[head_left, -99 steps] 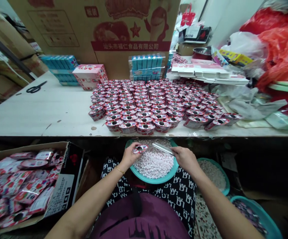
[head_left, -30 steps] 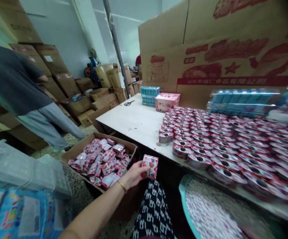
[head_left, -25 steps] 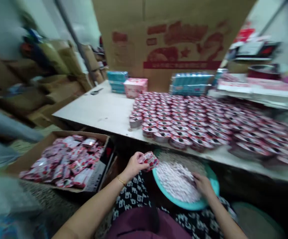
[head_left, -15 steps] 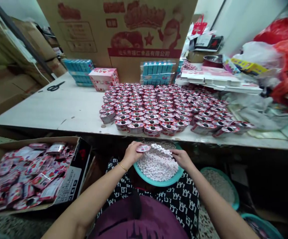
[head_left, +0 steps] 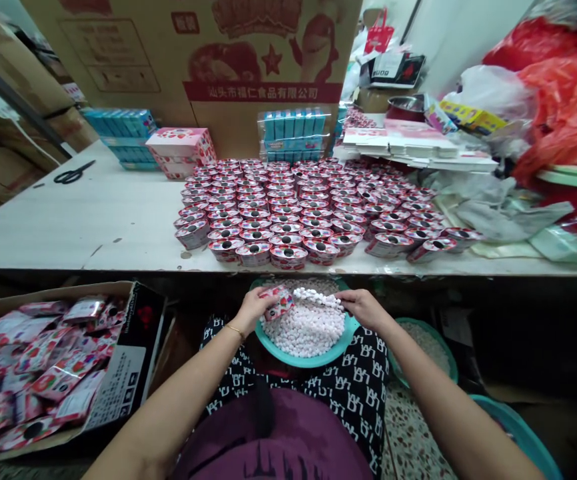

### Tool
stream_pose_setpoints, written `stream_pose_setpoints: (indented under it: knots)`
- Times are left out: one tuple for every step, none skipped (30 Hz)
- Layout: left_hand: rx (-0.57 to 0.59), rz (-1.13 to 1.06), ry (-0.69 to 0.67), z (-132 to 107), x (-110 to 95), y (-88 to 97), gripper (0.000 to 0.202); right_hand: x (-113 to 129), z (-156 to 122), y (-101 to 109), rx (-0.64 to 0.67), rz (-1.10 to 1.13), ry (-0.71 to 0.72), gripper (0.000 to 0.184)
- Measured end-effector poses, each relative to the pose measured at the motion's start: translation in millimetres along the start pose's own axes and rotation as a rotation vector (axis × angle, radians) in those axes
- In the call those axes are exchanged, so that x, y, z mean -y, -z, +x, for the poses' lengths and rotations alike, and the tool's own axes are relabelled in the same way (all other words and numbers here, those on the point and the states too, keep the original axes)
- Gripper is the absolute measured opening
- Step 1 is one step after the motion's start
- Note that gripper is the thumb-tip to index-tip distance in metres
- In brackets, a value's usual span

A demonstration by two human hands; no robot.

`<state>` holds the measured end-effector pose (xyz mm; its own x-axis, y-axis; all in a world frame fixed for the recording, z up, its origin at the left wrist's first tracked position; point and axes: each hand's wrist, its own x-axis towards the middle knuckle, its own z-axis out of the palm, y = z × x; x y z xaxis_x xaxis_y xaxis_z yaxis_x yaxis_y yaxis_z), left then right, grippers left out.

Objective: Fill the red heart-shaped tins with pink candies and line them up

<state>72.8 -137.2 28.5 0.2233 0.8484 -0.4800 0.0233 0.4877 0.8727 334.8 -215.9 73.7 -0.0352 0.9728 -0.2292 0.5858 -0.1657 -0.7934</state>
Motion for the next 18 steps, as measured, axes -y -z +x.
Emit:
stream_pose_setpoints:
  knots:
    - [0.007, -0.116, 0.089, -1, 3, 0.2, 0.024, -2, -4, 1, 0.002, -0.011, -0.002, 0.031]
    - [0.017, -0.211, 0.161, -1, 6, -0.1, 0.019, -3, -7, 2, 0.007, -0.033, 0.000, 0.031]
    - [0.026, -0.288, 0.222, -2, 9, -0.9, 0.015, -3, -10, 3, 0.014, -0.065, 0.004, 0.031]
    - [0.031, -0.350, 0.270, -3, 12, -2.3, 0.013, 0, -11, 3, 0.020, -0.109, 0.009, 0.031]
    - [0.036, -0.410, 0.309, -4, 15, -4.3, 0.011, 4, -11, 3, 0.026, -0.162, 0.013, 0.030]
    - [0.039, -0.477, 0.343, -5, 17, -6.8, 0.011, 9, -10, 3, 0.031, -0.222, 0.013, 0.030]
    - [0.034, -0.532, 0.365, -6, 19, -9.8, 0.010, 16, -9, 2, 0.036, -0.286, 0.008, 0.030]
    - [0.024, -0.565, 0.373, -7, 19, -13.0, 0.009, 24, -7, 1, 0.041, -0.355, 0.000, 0.030]
    - [0.019, -0.589, 0.376, -8, 20, -16.1, 0.008, 33, -4, 0, 0.048, -0.431, -0.011, 0.030]
    - [0.012, -0.608, 0.380, -9, 20, -19.1, 0.006, 41, -2, -1, 0.059, -0.511, -0.024, 0.030]
    - [0.004, -0.625, 0.385, -9, 19, -21.5, 0.005, 50, 0, -2, 0.075, -0.594, -0.035, 0.029]
    - [-0.006, -0.638, 0.390, -9, 19, -23.5, 0.005, 59, 2, -3, 0.094, -0.675, -0.046, 0.028]
    - [-0.012, -0.649, 0.394, -9, 18, -24.9, 0.005, 67, 4, -4, 0.112, -0.750, -0.055, 0.028]
    - [-0.016, -0.660, 0.396, -9, 18, -25.8, 0.005, 75, 6, -6, 0.129, -0.817, -0.064, 0.028]
    - [-0.022, -0.670, 0.397, -9, 18, -26.2, 0.005, 82, 8, -8, 0.145, -0.872, -0.071, 0.028]
    - [-0.028, -0.675, 0.400, -8, 18, -26.4, 0.005, 89, 11, -11, 0.156, -0.915, -0.074, 0.028]
    - [-0.035, -0.675, 0.405, -8, 19, -26.4, 0.005, 96, 13, -14, 0.167, -0.941, -0.067, 0.028]
    - [-0.038, -0.672, 0.409, -7, 19, -26.3, 0.005, 102, 15, -17, 0.181, -0.955, -0.047, 0.028]
